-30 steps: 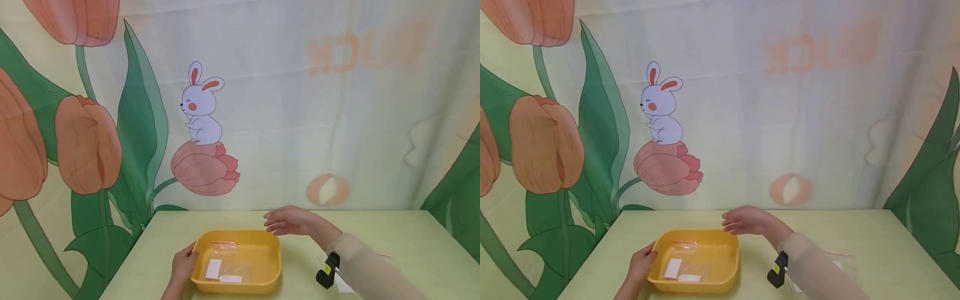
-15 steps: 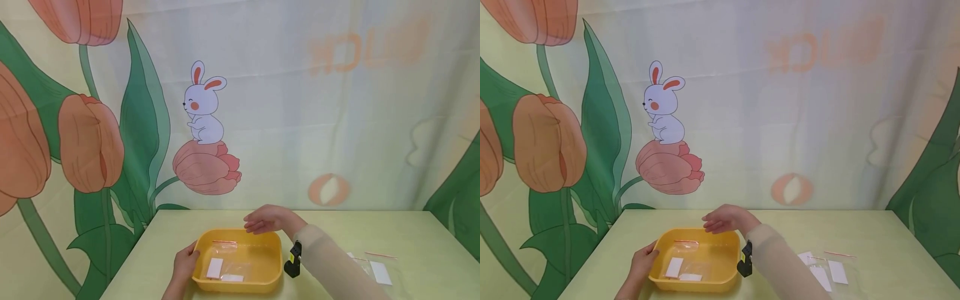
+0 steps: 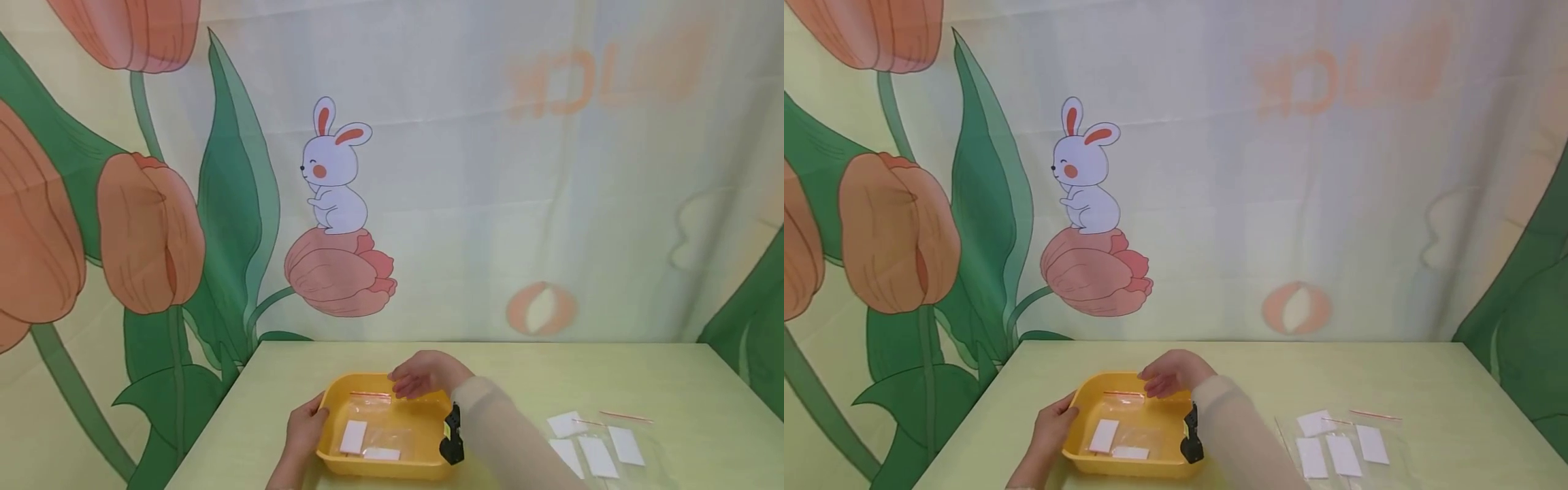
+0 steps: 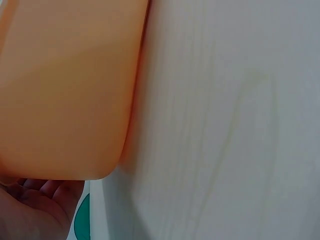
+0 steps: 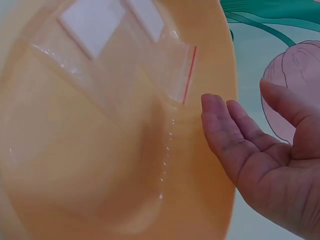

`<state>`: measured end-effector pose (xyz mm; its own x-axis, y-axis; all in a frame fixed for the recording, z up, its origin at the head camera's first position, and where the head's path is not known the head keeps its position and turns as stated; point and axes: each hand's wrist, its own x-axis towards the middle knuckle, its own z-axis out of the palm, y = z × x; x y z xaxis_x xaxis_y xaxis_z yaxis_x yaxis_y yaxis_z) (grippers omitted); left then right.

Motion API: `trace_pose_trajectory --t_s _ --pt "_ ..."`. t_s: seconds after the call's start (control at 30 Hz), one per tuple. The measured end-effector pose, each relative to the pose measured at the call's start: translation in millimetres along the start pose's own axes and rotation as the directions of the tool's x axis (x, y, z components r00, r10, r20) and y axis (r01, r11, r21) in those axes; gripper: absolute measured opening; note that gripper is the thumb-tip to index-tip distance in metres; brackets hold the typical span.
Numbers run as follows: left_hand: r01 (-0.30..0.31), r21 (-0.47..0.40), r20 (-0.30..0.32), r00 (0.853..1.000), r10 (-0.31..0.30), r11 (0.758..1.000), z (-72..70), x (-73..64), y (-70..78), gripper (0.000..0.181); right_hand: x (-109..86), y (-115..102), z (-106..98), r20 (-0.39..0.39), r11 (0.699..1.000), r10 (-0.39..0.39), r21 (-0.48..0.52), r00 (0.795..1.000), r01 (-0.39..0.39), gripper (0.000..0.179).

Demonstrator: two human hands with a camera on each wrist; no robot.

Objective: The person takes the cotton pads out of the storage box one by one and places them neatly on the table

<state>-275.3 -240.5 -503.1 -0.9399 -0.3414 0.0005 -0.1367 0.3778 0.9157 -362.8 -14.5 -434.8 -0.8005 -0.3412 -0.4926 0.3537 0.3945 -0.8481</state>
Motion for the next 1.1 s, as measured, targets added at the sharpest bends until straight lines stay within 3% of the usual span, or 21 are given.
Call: trace_pose_trajectory --t_s 0.43,0.63,0.87,1.1 --pt "0.017 -0.001 -0.005 1.000 -0.017 1.000 2.9 1.4 -1.7 0.043 5.1 17.2 17.1 -0.051 0.982 0.161 0.112 0.986 -0.154 0.021" --pt "0.012 0.006 -0.011 1.000 -0.012 1.000 1.9 0.7 -0.4 0.042 11.2 22.8 20.6 -0.055 0.978 0.169 0.130 0.984 -0.161 0.022" --pt "-0.003 0.014 -0.010 1.000 0.003 1.000 0.6 0.7 -2.0 0.042 18.6 28.0 25.9 0.028 0.982 0.170 0.083 0.985 -0.172 0.017" --pt "0.005 0.006 -0.005 1.000 -0.005 1.000 0.5 0.1 -0.1 0.042 21.5 32.5 28.8 0.038 0.985 0.154 0.070 0.987 -0.156 0.015"
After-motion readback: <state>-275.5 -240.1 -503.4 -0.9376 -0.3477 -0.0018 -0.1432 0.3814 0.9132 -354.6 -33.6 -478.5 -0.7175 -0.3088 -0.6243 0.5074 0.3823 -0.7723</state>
